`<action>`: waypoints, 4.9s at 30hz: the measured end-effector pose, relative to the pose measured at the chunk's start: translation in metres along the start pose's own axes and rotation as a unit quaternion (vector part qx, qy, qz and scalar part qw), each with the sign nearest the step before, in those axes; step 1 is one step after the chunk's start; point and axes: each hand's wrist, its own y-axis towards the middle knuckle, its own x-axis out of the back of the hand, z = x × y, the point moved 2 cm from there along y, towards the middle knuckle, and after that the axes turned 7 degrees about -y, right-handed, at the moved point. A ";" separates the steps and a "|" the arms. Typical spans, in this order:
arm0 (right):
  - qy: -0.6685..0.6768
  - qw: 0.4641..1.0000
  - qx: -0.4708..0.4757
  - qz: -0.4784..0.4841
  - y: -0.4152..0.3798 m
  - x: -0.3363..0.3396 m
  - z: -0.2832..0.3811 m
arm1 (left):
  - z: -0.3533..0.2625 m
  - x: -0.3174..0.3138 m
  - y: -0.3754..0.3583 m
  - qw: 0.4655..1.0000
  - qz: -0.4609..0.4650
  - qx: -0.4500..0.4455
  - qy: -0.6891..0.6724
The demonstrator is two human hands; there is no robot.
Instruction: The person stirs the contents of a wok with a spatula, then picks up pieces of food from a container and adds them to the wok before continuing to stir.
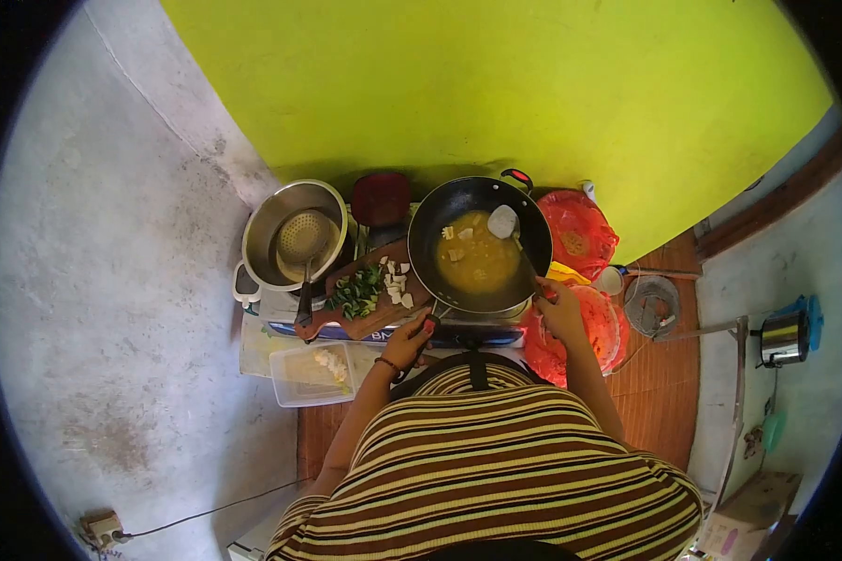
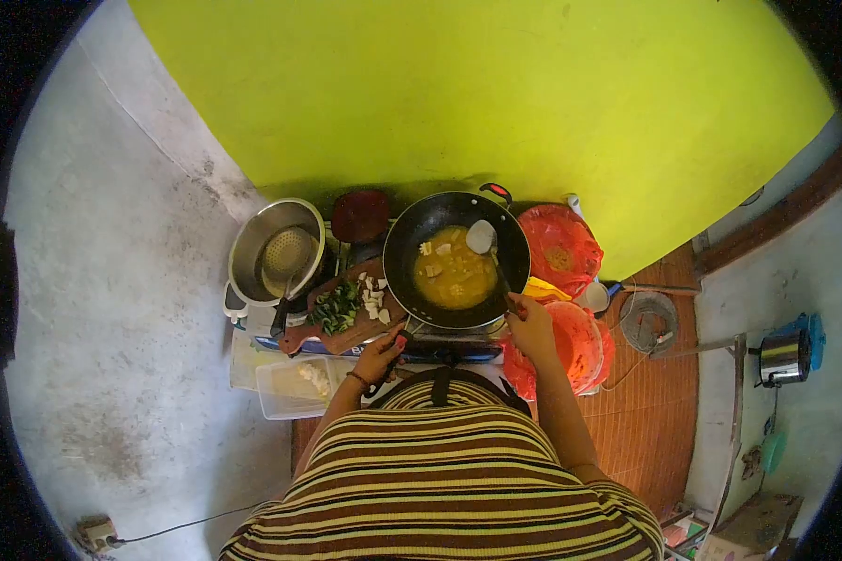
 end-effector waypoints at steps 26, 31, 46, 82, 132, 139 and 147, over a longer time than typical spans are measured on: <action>0.082 0.995 -0.025 0.051 -0.001 -0.005 0.004 | 0.011 0.005 0.006 0.999 0.002 -0.043 0.010; -0.020 0.999 -0.016 -0.021 -0.002 0.001 0.000 | 0.001 0.000 0.000 1.000 -0.014 0.016 -0.018; 0.022 0.999 -0.035 0.027 -0.004 -0.005 -0.004 | -0.007 -0.001 -0.004 1.000 0.005 0.018 -0.009; 0.318 0.922 -0.158 0.158 0.036 -0.031 0.003 | -0.012 -0.006 -0.003 0.999 -0.020 -0.008 0.041; 0.185 0.977 -0.105 0.037 0.013 -0.002 -0.016 | -0.021 -0.007 -0.006 0.998 -0.012 0.062 -0.017; 0.240 0.950 -0.169 0.105 0.013 0.002 -0.010 | -0.020 -0.005 -0.006 0.998 -0.006 0.060 -0.028; 0.276 0.942 -0.116 0.152 0.008 0.000 0.006 | -0.015 -0.003 -0.004 0.999 0.003 0.047 -0.025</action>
